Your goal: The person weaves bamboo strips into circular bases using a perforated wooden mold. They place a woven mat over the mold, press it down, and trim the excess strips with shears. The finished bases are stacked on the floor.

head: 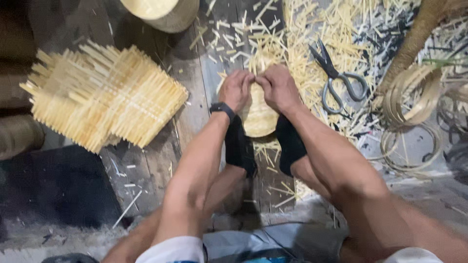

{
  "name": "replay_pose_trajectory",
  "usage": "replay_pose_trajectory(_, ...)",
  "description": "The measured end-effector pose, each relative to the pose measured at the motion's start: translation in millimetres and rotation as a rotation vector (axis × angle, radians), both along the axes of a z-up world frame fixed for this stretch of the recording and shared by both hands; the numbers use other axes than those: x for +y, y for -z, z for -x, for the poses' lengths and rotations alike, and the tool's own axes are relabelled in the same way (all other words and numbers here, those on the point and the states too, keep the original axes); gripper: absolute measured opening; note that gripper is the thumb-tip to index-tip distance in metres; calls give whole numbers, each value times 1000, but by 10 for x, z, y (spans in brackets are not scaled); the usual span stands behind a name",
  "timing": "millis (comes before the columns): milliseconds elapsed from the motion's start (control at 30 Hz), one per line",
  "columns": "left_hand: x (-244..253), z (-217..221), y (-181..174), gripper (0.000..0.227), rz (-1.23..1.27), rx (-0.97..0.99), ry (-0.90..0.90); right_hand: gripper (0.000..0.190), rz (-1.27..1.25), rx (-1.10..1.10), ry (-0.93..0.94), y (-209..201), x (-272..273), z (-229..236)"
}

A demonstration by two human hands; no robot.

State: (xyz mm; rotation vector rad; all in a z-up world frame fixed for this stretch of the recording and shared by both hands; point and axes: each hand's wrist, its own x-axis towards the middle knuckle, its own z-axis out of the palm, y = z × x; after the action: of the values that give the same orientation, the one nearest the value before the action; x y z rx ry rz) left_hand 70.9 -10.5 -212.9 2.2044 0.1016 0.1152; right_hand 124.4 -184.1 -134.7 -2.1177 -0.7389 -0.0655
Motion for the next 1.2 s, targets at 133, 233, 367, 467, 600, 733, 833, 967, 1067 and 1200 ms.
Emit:
replay_pose_trajectory(133,82,-51,361,18,215,250,-85,18,-41,526,72,327,-20,-133)
replay_pose_trajectory(233,139,-113,481,25,428,403,-112,25,-40,683,110,427,-64,-109)
replay_pose_trajectory(367,142,-231,229,32,582,341,-191,24,63,414,129,308,53,-112)
replay_pose_trajectory(467,-11,-54,-74,36,261,45,-331,29,-387,623,-35,153,216,-86)
replay_pose_trajectory(600,-154,497,-457,14,-371,-279,-523,35,296,588,-50,-250,426,-138)
replay_pose_trajectory(733,-159,821,-314,26,-56,75,-667,50,455,744,-3,-604,596,-169)
replay_pose_trajectory(833,27,809,64,30,121,439,-629,51,506,747,46,-674,615,-199)
replay_pose_trajectory(967,237,806,498,33,719,469,-725,52,557,726,74,-517,667,-153)
replay_pose_trajectory(1067,371,741,573,38,947,466,-626,45,391,763,48,-411,557,-157)
replay_pose_trajectory(1200,333,689,229,42,825,578,-432,41,188,535,182,-619,-182,-254)
